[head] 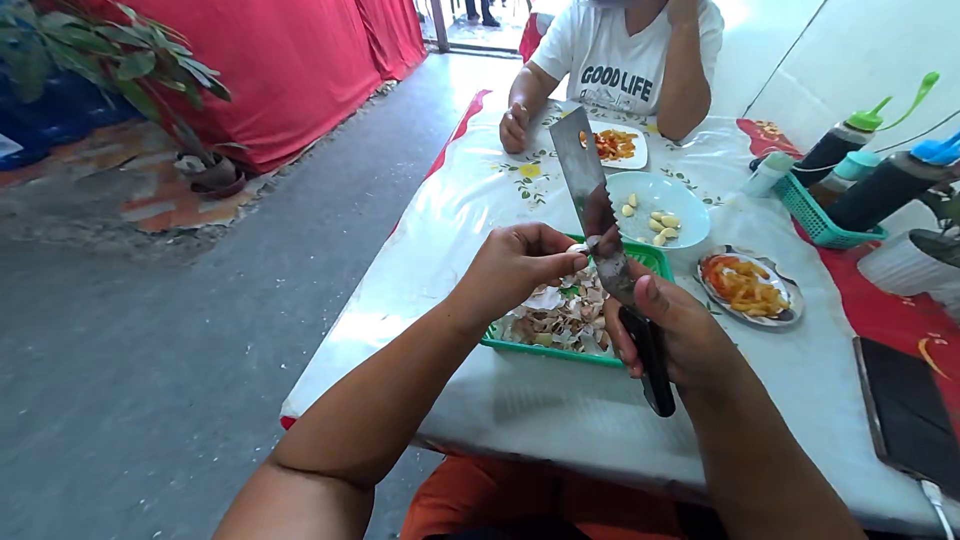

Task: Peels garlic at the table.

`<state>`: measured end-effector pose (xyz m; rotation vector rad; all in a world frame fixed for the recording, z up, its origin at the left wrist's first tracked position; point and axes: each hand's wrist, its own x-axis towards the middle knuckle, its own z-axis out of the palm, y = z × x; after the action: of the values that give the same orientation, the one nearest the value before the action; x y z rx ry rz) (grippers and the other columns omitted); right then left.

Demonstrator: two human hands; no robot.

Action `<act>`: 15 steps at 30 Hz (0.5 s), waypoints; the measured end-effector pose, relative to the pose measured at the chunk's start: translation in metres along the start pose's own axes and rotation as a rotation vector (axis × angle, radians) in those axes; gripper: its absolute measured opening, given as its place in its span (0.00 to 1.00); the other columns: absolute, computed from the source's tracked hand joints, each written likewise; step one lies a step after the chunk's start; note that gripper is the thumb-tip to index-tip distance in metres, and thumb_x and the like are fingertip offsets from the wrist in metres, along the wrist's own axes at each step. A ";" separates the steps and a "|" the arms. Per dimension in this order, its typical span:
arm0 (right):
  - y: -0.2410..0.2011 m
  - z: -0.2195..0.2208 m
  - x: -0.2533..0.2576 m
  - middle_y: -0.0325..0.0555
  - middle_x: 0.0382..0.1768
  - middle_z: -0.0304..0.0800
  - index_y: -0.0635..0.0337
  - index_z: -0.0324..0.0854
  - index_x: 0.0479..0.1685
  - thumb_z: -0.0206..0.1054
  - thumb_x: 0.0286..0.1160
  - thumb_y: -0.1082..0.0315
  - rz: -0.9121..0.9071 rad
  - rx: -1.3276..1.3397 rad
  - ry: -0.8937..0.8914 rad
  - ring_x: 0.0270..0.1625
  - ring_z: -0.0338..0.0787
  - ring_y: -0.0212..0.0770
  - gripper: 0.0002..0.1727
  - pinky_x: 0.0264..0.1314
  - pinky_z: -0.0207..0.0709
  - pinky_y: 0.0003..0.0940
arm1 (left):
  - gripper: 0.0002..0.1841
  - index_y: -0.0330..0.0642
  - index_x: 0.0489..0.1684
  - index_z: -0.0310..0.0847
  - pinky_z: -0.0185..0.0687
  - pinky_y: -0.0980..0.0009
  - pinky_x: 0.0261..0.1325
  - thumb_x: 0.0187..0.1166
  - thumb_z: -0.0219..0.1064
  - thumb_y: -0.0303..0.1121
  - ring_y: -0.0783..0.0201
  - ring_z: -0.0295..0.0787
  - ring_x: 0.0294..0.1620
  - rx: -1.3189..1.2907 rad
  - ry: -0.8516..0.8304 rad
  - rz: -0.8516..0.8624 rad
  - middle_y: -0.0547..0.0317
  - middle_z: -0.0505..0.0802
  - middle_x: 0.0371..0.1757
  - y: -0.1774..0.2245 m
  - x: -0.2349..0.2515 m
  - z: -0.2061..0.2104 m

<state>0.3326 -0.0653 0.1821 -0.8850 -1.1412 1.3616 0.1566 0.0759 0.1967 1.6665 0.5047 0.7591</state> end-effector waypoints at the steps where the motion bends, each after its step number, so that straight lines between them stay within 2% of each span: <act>1: 0.000 -0.001 0.000 0.38 0.19 0.79 0.36 0.60 0.88 0.60 0.84 0.39 -0.003 0.003 -0.005 0.15 0.82 0.29 0.35 0.18 0.82 0.21 | 0.04 0.38 0.42 0.89 0.89 0.77 0.38 0.74 0.76 0.26 0.72 0.90 0.31 -0.053 -0.010 -0.020 0.61 0.93 0.32 0.000 0.000 0.000; 7: 0.001 -0.006 0.000 0.38 0.21 0.81 0.37 0.63 0.86 0.61 0.80 0.35 -0.008 0.055 -0.035 0.17 0.83 0.29 0.37 0.19 0.83 0.21 | 0.04 0.37 0.44 0.88 0.88 0.77 0.40 0.79 0.71 0.26 0.72 0.89 0.33 -0.145 -0.066 -0.015 0.60 0.93 0.36 -0.005 0.002 0.001; 15: 0.010 -0.001 0.008 0.37 0.20 0.79 0.36 0.61 0.86 0.63 0.80 0.37 -0.034 0.050 -0.034 0.16 0.82 0.29 0.37 0.19 0.82 0.21 | 0.05 0.39 0.42 0.88 0.88 0.78 0.38 0.75 0.76 0.27 0.74 0.90 0.31 0.096 0.038 0.175 0.64 0.94 0.32 -0.008 0.000 0.002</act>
<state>0.3303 -0.0568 0.1727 -0.8061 -1.1380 1.3765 0.1583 0.0763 0.1884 1.8053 0.4310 0.9076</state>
